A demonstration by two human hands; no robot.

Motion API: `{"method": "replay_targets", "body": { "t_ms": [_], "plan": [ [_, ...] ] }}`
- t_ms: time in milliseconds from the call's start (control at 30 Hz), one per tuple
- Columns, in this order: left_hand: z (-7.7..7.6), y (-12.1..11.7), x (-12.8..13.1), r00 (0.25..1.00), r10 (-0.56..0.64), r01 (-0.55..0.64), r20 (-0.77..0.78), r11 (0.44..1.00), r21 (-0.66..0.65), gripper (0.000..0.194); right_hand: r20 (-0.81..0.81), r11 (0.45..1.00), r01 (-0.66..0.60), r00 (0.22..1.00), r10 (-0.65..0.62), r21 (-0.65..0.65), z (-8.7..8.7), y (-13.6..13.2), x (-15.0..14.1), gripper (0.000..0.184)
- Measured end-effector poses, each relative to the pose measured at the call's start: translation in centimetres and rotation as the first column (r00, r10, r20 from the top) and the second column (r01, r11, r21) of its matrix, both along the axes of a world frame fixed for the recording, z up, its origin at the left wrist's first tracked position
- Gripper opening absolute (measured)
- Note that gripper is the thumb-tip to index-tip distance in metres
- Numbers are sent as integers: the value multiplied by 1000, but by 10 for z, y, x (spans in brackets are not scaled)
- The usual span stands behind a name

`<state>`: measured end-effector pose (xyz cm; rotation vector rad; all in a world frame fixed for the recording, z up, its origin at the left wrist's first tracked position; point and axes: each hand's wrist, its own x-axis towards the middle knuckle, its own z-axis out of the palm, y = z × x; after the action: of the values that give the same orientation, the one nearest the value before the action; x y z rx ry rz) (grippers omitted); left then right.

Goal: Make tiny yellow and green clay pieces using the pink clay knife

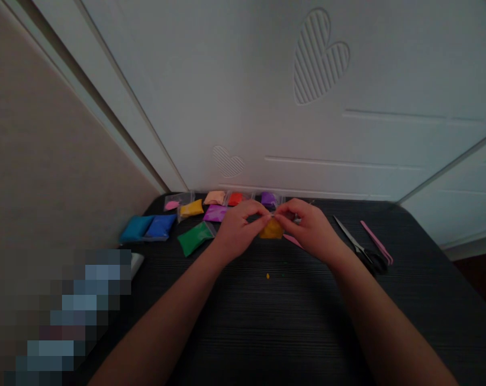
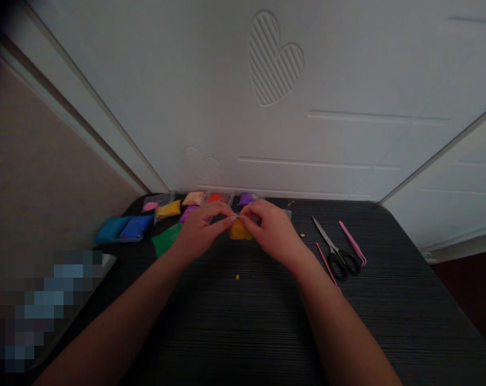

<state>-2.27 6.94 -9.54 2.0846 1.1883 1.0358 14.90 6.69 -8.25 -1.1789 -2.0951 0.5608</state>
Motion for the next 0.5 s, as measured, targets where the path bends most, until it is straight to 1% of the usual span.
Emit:
{"method": "replay_targets", "body": {
  "t_ms": [133,300,500],
  "plan": [
    [1,-2,1,999,-3,2,35,1000,13,15,-14,1000,-3,1000,3,-1,3,0,1,10],
    [5,-6,2,996,15,-21,93,998,67,14,-41,998,28,999,-30,-48,7,-1,6,12],
    [6,-7,3,988,36,-47,147,996,72,12,-8,994,81,997,-82,-74,8,3,15,12]
  ]
}}
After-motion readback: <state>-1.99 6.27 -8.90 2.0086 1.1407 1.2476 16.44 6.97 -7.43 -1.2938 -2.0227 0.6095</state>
